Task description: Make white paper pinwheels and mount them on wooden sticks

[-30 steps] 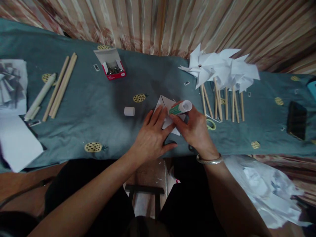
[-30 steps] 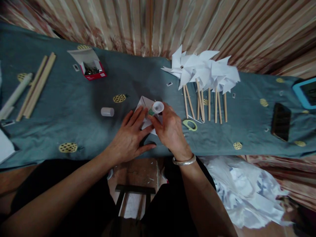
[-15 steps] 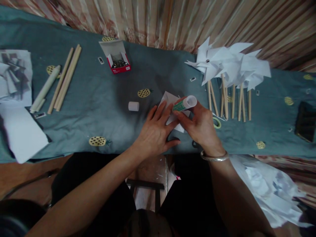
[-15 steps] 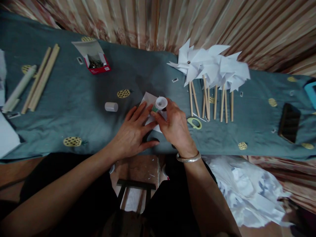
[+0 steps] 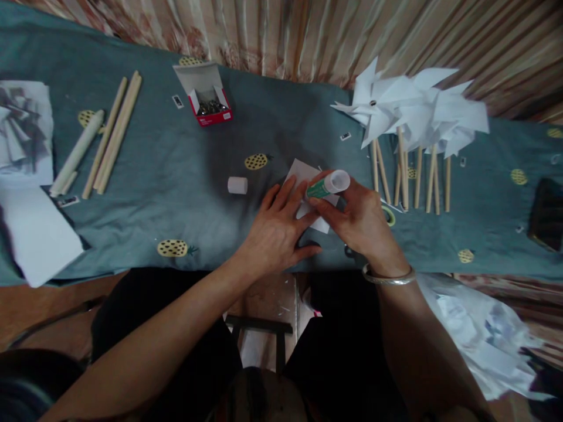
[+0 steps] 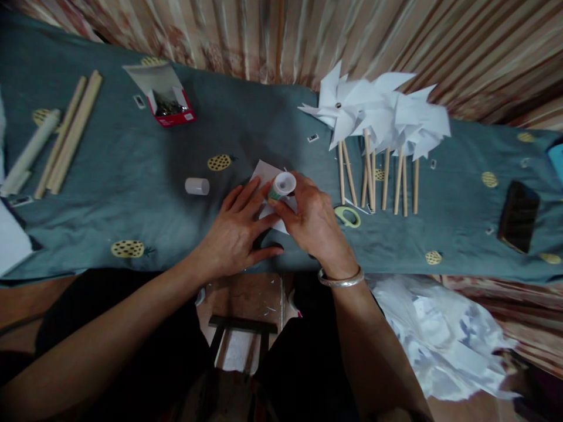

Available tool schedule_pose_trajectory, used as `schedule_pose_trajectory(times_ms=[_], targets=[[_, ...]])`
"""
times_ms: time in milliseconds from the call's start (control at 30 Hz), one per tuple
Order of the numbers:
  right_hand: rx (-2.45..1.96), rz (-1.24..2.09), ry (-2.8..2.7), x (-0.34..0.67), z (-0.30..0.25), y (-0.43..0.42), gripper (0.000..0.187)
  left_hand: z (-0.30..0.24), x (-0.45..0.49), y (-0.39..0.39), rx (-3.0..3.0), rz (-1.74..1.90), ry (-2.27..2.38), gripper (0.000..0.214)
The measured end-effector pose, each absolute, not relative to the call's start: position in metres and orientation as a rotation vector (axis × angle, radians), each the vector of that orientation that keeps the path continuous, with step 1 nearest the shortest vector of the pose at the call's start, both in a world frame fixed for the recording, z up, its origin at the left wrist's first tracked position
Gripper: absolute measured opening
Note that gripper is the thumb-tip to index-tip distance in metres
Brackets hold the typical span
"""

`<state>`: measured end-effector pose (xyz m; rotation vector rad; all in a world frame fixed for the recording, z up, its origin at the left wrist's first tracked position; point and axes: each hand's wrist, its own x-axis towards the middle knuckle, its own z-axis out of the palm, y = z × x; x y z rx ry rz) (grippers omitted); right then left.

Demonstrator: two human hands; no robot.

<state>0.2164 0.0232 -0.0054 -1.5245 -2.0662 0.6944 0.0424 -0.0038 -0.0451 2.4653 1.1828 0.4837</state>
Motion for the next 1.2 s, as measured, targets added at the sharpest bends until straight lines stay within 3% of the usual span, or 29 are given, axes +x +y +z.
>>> schedule_pose_trajectory(times_ms=[1200], targets=[[-1.501,0.773,-1.914,0.224,-0.018,0.028,0.024,-0.047,0.042,-0.004,2.464,0.477,1.181,0.07]])
